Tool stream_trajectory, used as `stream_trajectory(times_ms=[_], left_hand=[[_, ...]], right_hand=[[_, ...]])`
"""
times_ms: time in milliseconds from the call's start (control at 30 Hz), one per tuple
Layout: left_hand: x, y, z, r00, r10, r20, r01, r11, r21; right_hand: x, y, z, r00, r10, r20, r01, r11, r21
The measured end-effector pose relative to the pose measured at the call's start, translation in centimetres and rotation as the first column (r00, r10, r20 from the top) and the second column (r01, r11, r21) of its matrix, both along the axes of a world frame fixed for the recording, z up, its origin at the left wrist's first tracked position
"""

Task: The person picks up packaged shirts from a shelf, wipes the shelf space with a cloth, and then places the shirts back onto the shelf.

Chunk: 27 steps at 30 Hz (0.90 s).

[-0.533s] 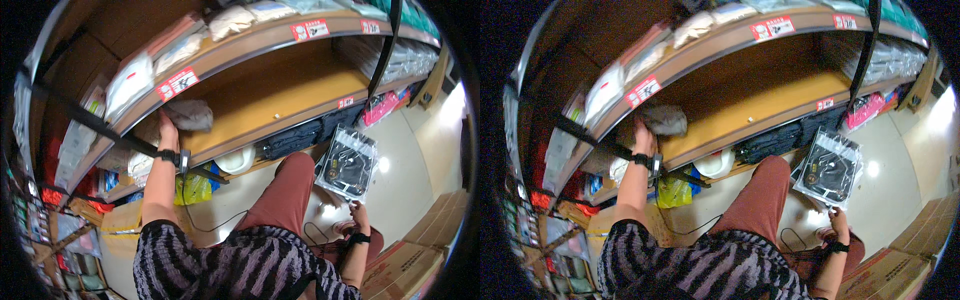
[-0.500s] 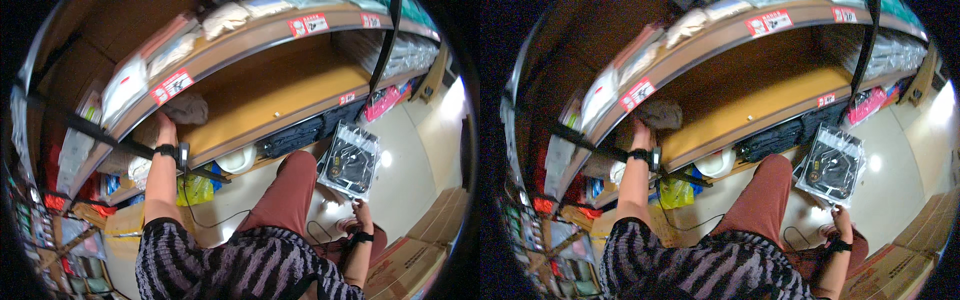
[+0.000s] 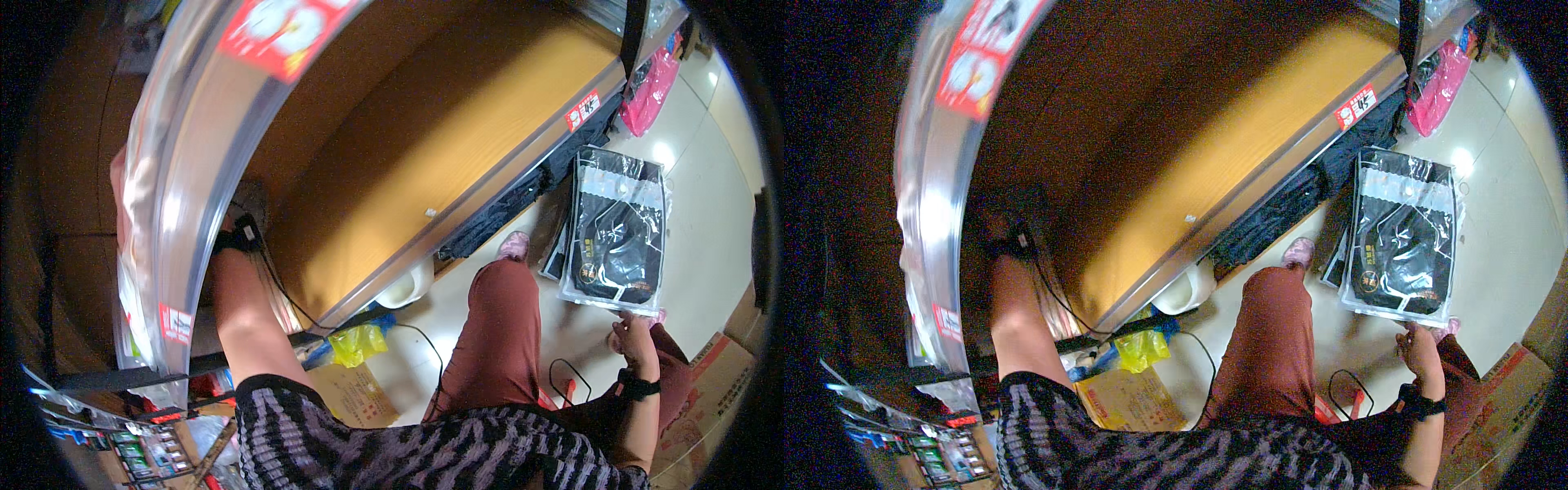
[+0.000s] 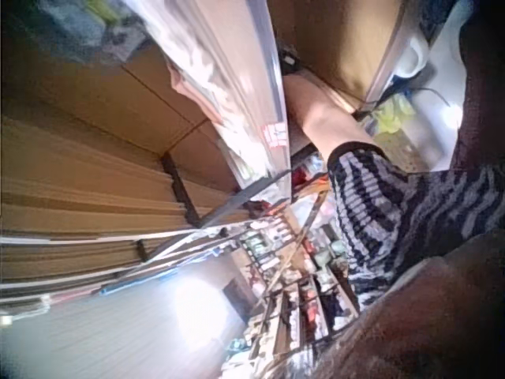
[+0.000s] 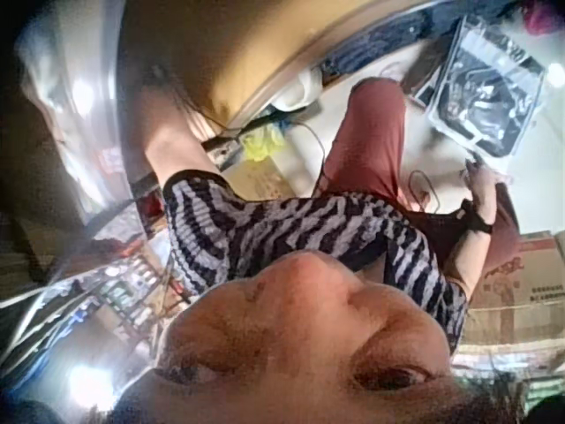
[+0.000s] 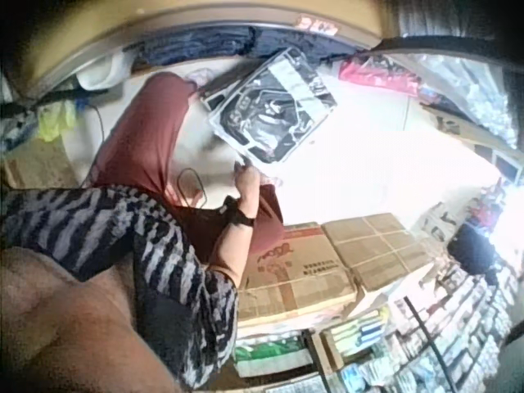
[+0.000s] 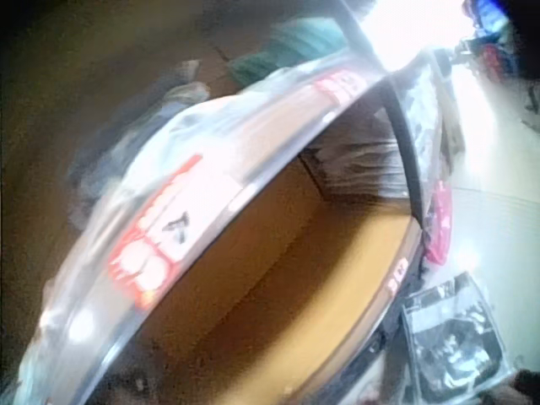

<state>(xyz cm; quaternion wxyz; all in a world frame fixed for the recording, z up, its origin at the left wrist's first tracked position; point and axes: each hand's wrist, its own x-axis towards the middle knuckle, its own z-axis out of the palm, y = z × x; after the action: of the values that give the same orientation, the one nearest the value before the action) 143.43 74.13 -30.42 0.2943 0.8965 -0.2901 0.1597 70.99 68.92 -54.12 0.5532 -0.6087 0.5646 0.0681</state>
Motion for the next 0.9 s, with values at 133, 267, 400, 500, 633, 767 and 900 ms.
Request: stream_trajectory(times_ms=[133,267,400,500,633,767,900], left_hand=[[-3.8,-7.7,0.7,0.989,-0.126,0.078,0.125,0.992,0.025],[-8.5,-16.2,1.2,0.947,-0.26,0.19,0.26,0.965,0.027],[-14.5,-24.6,0.7,0.887,-0.39,0.247,0.395,0.918,0.028],[-19.2,-30.9,0.2,0.846,-0.464,0.263,0.472,0.881,0.039],[-24.4,-37.4,0.4,0.83,-0.489,0.269,0.5,0.865,0.031],[-28.2,-41.4,1.5,0.844,-0.463,0.269,0.477,0.879,0.017],[-31.4,-43.2,1.0,0.885,-0.452,0.111,0.448,0.892,0.059]], right_hand=[[-1.1,0.7,-1.9,0.994,-0.036,0.104,0.044,0.996,-0.081],[0.6,-1.3,3.3,0.995,0.017,0.099,-0.003,0.989,-0.148],[-0.4,-1.3,3.9,0.98,-0.031,0.198,0.076,0.972,-0.223],[-1.0,-2.1,4.6,0.988,-0.087,0.128,0.1,0.991,-0.095],[-1.4,-2.7,4.9,0.981,-0.133,0.142,0.141,0.989,-0.052],[-1.5,-3.3,4.5,0.986,-0.108,0.129,0.119,0.99,-0.079],[-1.8,-3.6,3.7,0.987,-0.046,0.157,0.075,0.98,-0.187]])
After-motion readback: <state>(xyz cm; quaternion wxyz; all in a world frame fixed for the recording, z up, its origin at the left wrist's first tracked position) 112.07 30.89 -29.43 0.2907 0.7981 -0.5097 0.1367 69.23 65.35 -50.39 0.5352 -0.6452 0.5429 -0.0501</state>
